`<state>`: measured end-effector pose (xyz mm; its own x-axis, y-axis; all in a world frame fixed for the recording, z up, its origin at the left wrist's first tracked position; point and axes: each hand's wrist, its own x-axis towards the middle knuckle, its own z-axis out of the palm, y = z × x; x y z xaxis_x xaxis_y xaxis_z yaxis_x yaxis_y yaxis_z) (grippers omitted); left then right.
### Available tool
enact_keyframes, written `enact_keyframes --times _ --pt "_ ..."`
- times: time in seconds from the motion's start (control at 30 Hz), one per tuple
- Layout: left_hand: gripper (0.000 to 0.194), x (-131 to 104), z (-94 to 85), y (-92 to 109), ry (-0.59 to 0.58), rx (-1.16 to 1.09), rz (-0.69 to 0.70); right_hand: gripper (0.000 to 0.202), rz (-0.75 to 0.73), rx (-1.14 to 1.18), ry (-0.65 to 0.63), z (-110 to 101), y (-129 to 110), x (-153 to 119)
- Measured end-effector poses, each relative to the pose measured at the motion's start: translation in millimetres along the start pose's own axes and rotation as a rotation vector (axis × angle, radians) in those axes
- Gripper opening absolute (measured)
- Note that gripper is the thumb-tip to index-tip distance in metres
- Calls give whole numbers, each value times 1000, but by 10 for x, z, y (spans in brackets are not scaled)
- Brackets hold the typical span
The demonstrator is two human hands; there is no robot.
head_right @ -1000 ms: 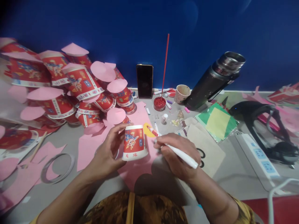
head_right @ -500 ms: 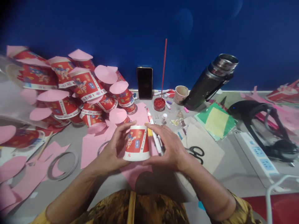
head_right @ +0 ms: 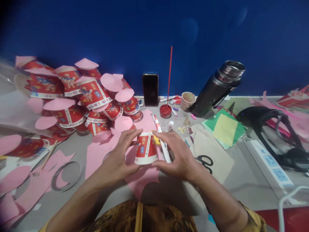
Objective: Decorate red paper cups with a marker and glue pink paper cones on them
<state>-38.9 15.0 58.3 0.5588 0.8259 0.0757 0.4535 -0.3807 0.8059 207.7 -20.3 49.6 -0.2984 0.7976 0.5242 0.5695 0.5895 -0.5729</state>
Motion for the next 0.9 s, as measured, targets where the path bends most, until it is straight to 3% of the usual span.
enact_keyframes --times 0.07,0.17,0.33,0.43,0.6,0.9 --pt "89 16 5 -11 30 10 3 41 -48 98 122 -37 -61 1" --pt "82 31 29 -31 93 37 -16 27 -158 247 191 -87 -147 -25" --pt "85 14 84 -95 157 19 -13 24 -114 178 49 -100 -249 -55" --pt "86 0 89 -91 143 30 -37 29 -103 178 65 -68 -279 -49" --pt "85 12 86 -42 109 7 -90 18 -77 196 34 -44 -274 -40" --pt "81 5 128 -78 116 40 -35 16 -96 225 37 16 -221 -68"
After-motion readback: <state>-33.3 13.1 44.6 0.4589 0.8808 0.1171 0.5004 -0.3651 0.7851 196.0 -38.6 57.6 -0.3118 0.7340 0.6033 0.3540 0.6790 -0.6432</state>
